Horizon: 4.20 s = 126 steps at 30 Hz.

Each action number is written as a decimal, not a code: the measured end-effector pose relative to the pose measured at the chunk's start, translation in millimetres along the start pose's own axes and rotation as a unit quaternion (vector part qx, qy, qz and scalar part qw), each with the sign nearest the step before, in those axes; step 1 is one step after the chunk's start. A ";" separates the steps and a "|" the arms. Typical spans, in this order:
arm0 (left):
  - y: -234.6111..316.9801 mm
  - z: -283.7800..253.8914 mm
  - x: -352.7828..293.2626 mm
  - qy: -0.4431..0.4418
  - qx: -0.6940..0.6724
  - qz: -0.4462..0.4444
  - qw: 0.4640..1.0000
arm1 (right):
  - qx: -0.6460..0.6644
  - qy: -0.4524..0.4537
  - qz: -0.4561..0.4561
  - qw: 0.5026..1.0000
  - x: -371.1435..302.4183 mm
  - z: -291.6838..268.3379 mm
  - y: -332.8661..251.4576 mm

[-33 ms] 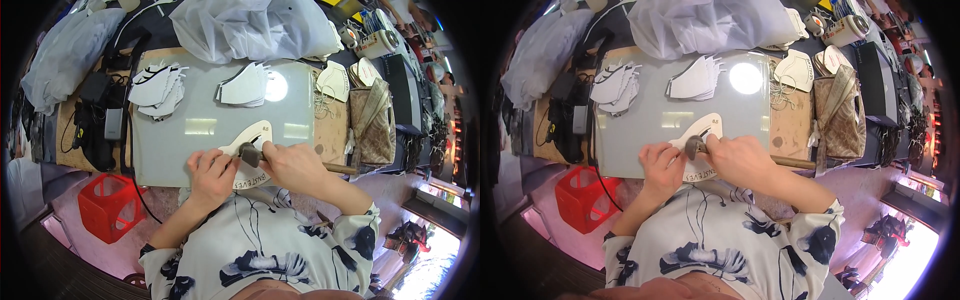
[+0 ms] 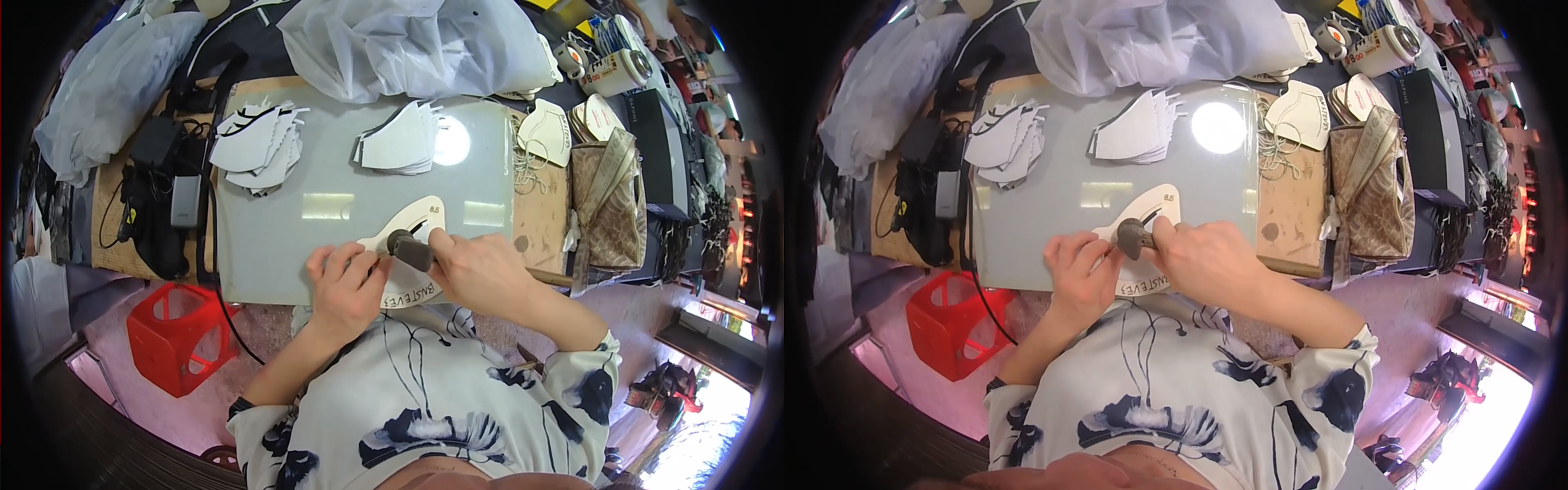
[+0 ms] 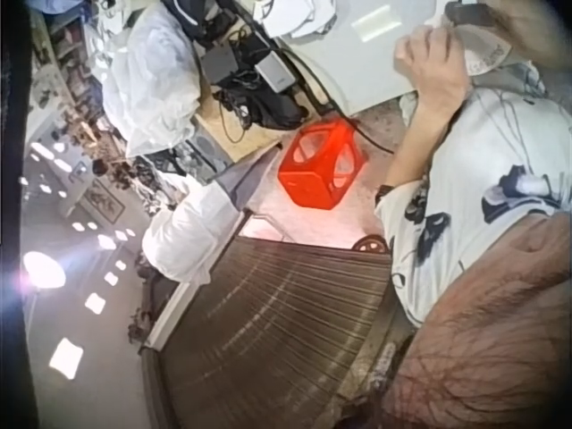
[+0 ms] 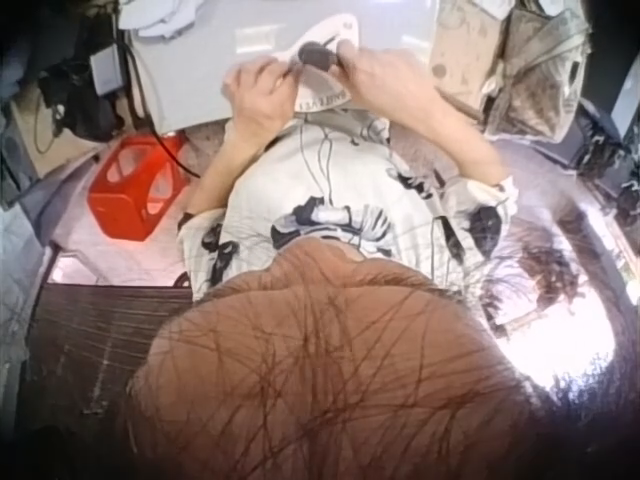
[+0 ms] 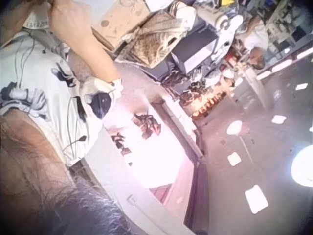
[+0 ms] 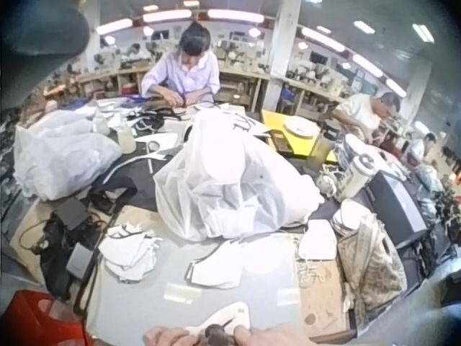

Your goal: Hammering and assembling shoe components on a workbench in a factory.

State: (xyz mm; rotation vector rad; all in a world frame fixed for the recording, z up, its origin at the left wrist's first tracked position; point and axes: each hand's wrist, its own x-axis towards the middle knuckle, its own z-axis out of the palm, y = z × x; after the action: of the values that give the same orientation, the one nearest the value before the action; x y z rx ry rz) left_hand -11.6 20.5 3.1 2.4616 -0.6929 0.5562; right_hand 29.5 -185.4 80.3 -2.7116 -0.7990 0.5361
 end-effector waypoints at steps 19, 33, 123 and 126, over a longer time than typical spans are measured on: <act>-5.9 -7.0 -12.6 0.024 -0.007 0.003 1.000 | 0.007 -0.024 -0.020 0.999 7.6 4.9 3.2; -8.8 -10.6 -13.0 0.016 -0.031 -0.011 0.999 | -0.017 -0.060 -0.106 0.992 20.2 -2.4 5.9; -5.8 12.5 73.4 -0.219 -0.162 -0.128 0.954 | 0.069 0.106 0.103 0.987 -25.2 27.6 35.7; -4.6 14.2 74.7 -0.203 -0.154 -0.118 0.960 | 0.056 0.100 0.106 0.988 -25.7 27.3 34.3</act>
State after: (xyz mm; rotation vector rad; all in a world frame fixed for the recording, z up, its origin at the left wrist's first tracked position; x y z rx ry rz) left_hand 53.1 -11.2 28.1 2.3292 -0.5738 -0.1471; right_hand 14.0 -223.8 50.9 -2.7051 -0.4193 0.3341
